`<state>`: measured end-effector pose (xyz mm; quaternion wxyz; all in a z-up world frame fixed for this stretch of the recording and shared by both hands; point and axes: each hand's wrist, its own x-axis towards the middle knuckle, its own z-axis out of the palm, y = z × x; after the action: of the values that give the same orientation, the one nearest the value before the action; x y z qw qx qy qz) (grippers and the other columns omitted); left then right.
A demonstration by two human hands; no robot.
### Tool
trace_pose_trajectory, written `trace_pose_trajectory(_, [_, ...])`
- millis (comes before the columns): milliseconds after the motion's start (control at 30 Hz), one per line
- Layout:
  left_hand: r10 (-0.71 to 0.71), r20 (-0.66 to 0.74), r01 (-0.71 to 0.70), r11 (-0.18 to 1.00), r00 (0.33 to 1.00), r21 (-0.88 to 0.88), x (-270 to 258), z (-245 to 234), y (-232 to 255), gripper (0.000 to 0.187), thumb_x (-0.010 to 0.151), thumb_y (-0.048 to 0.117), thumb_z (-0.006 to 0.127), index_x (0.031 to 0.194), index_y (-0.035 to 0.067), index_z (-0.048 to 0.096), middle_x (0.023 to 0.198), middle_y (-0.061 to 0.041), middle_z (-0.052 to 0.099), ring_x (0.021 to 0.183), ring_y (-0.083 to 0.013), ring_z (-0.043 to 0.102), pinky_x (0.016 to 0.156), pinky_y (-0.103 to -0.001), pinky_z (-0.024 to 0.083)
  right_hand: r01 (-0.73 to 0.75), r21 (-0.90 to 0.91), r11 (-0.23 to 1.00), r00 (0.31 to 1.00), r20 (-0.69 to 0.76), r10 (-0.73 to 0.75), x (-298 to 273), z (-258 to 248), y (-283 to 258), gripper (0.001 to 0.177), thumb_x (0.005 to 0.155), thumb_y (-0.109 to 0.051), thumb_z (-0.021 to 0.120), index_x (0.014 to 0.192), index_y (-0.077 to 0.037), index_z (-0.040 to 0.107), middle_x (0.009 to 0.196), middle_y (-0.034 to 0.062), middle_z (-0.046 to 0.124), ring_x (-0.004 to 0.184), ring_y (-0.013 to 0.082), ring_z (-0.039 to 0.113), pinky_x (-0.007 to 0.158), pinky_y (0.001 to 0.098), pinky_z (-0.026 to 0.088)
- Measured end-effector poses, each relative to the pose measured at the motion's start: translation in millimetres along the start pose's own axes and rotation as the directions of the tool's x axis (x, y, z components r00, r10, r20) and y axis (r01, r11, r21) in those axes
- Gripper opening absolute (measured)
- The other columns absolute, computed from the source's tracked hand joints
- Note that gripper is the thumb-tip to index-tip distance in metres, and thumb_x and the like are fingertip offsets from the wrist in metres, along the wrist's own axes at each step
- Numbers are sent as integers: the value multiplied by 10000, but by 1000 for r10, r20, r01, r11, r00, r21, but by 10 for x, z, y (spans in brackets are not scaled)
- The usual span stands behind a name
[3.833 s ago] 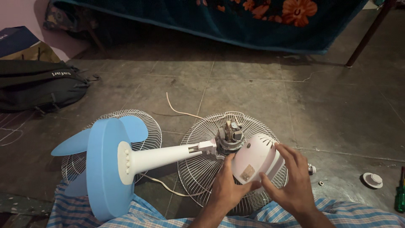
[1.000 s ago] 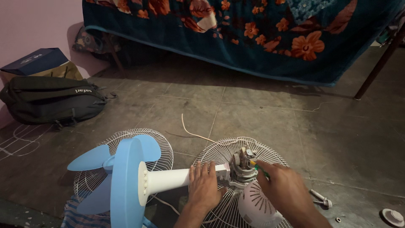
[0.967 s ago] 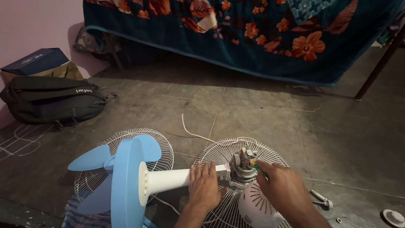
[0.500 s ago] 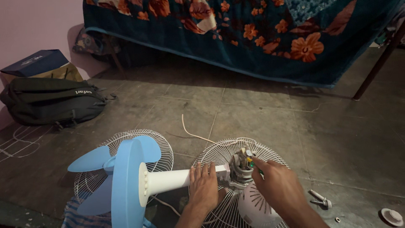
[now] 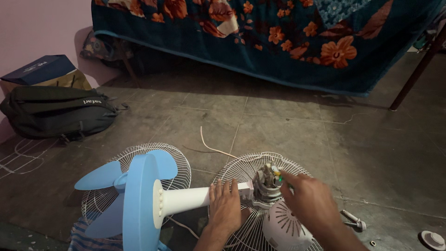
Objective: The person disassembles a small electric fan by removing the rear grille, unscrewing the motor housing, and detaching the motor from the stand. They use a screwdriver to loosen screws and separate components, leaving the fan partially disassembled.
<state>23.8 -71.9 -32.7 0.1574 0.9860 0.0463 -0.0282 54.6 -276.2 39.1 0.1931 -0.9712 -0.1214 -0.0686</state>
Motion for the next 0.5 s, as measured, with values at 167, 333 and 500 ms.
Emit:
trace_pose_trajectory(167, [1, 6, -1, 1000, 1000, -28, 15, 6, 16, 1040, 849, 476, 788, 1543, -26, 198, 1582, -230, 293, 1536, -401, 117, 1253, -544, 6, 57, -22, 998, 998, -31, -58, -12, 84, -29, 352, 926, -286, 614, 1258, -218, 707, 897, 123, 751, 758, 299, 751, 766, 455, 600])
trace_pose_trajectory(333, [-18, 6, 18, 999, 1000, -33, 17, 37, 5, 1006, 833, 432, 791, 1557, 19, 227, 1569, -211, 330, 1541, -393, 140, 1254, -529, 43, 74, -29, 997, 985, -152, -77, 181, 91, 27, 390, 880, -251, 641, 1257, -218, 738, 946, 153, 733, 760, 359, 725, 719, 499, 587])
trace_pose_trajectory(500, [30, -100, -38, 996, 995, -81, 49, 144, -46, 843, 897, 374, 741, 1513, -6, 309, 1505, -223, 415, 1499, -417, 230, 1237, -557, 75, 106, -32, 994, 985, -135, -110, 111, 82, 43, 408, 902, -270, 624, 1297, -212, 709, 893, 146, 736, 724, 330, 735, 705, 467, 597])
